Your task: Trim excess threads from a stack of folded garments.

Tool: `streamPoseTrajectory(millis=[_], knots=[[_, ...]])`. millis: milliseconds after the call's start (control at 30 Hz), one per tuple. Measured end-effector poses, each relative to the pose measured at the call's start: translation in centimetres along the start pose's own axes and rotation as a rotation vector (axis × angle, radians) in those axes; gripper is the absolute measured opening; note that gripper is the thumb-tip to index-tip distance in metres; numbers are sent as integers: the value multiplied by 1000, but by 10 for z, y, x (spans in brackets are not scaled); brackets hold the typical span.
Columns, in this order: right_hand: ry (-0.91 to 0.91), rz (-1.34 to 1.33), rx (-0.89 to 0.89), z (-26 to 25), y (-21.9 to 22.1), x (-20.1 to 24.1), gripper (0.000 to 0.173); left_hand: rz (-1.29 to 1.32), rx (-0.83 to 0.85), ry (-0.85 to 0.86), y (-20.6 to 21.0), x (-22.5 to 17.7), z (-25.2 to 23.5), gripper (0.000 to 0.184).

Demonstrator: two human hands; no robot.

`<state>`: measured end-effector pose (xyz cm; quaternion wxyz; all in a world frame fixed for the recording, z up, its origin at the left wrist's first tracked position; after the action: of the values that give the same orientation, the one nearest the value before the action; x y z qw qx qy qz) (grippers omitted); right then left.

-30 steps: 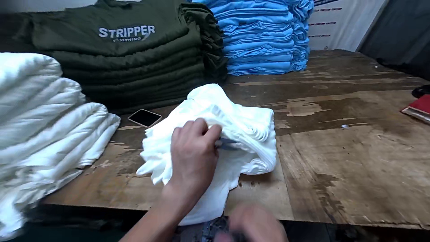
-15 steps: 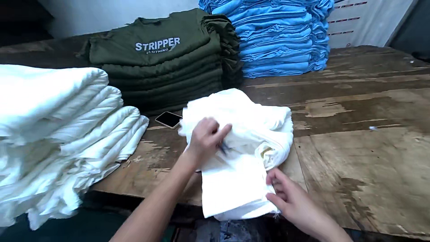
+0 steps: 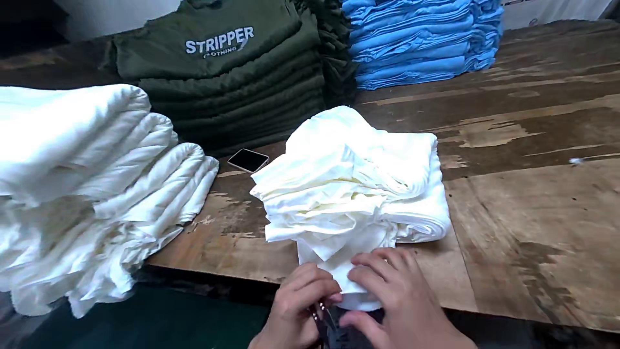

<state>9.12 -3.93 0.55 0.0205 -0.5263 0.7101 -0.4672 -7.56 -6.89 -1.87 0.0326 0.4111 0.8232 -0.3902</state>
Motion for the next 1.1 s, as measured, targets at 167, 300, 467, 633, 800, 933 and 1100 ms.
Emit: streamPoseTrajectory(millis=[167, 300, 467, 633, 800, 933, 1100], knots=[[140, 136, -354, -4, -39, -23, 26, 117, 4, -117, -33, -4, -16, 30], [-107, -225, 14, 35, -51, -11, 10, -63, 214, -82, -12, 9, 5, 24], [17, -208, 382, 65, -46, -16, 11, -118, 212, -165, 10, -1, 8, 37], [82, 11, -99, 51, -55, -11, 35, -156, -34, -251, 17, -25, -11, 31], [207, 139, -249, 52, -42, -10, 32, -341, -60, -178, 15, -26, -5, 22], [211, 80, -301, 61, -34, -9, 14, -314, -66, -195, 16, -25, 3, 21], [217, 24, -337, 65, -34, -10, 14, -283, -67, -156, 26, -31, 0, 22]])
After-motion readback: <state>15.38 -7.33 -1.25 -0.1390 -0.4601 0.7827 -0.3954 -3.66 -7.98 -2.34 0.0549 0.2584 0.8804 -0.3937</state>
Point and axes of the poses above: each hand's wrist, its own z-axis away from the middle knuckle, its own y-axis out of the palm, x = y × z, the point moved 8 cm from there along -z, towards the middle knuckle, and after that the axes turned 11 degrees about -z, right-handed, at the moved point
